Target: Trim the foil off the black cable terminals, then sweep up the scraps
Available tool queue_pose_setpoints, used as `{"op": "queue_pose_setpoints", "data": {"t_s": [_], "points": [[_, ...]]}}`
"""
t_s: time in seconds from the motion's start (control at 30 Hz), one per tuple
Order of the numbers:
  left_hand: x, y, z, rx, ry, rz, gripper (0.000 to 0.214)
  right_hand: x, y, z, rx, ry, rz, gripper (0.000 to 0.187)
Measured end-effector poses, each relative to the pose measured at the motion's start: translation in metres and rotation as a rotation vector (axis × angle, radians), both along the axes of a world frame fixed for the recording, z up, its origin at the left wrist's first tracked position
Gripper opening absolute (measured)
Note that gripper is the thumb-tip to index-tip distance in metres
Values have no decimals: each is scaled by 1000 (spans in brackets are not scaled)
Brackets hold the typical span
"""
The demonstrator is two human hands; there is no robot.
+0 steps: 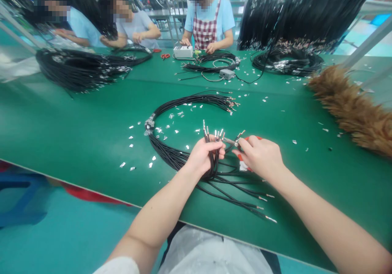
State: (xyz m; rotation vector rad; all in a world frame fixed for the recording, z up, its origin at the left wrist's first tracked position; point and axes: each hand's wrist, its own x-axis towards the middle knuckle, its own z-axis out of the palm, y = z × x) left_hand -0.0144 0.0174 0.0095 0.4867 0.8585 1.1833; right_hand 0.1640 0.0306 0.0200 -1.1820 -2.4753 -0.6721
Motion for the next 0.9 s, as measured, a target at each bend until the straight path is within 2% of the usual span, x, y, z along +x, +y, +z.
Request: {"op": "queue_pose_setpoints", "data": {"t_s": [0.4, 0.7, 0.8, 0.9], "points": [[2, -1, -2, 37, 35, -7, 30, -1, -2, 8, -307, -36, -59, 35], [3, -2, -3, 45, 33, -34, 29, -1, -6, 12, -321, -65, -59, 32], [4, -2, -2, 27, 40, -18, 28, 3, -4, 10, -307, 64, -23, 33], [7, -3, 0, 6, 32, 39, 25, 6, -2, 12, -345, 423, -23, 26]]}}
